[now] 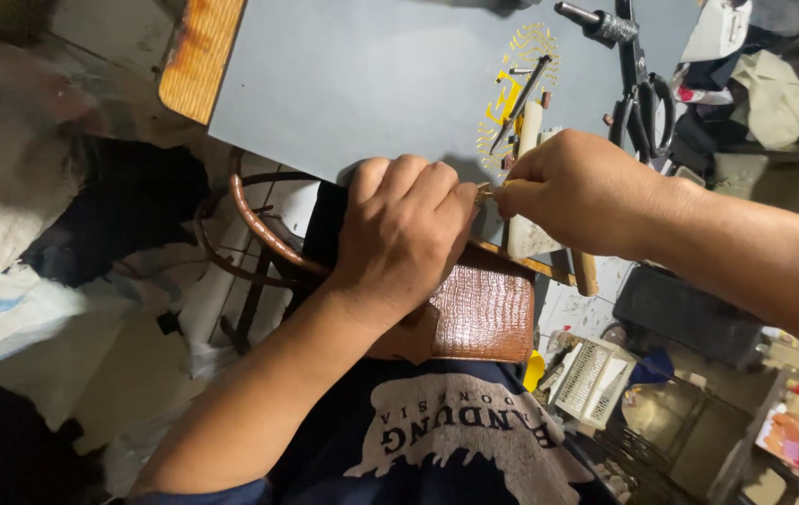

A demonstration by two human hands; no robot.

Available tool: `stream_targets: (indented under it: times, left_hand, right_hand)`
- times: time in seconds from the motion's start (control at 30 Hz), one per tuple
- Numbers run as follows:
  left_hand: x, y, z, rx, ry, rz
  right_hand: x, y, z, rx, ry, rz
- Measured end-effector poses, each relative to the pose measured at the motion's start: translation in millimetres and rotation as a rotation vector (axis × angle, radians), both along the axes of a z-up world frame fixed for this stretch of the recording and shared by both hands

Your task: Assembling a leather bag by attaching metal hardware using a hammer and a punch tool

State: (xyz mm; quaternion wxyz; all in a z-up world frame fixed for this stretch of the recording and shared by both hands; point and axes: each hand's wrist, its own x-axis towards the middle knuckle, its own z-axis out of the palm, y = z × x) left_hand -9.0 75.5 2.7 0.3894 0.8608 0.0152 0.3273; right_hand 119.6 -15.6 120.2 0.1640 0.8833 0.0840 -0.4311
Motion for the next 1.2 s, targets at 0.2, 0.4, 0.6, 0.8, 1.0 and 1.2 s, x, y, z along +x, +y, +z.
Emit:
stream_targets:
  times: [0.2,0.4,0.6,0.8,1.0,1.2]
  left_hand:
    - [1.0,3.7,-2.1,-0.005,-0.016,0.003]
    - [2.5,4.6,-6.0,0.02,-0.014,0.021]
    - [2.5,5.3,-9.5,0.009,-0.003,0.003]
    - [1.1,5.5,-11.8,-0.004,0.0,-0.012]
    - [1.0,3.2,-14.2,0.02,0.039,-0.013]
    - [1.2,4.1,-14.8,0.016,0.029,0.001]
  right_hand:
    - [5.1,-8.1,-7.7,-0.015,-0.015,0.034]
    - [4.1,-6.4,-9.0,-0.038,-0.023,0.074]
    - [1.2,-7.5,-10.2,-0.015,-0.042,0.063]
    - [-10.7,24.0,1.3,-0.146,0.002,-0.023]
    - [-3.7,-18.7,-12.1,0.128,-0.082,0.485]
    - [-7.3,-17.3,-9.7,-0.008,-0.085,0.468]
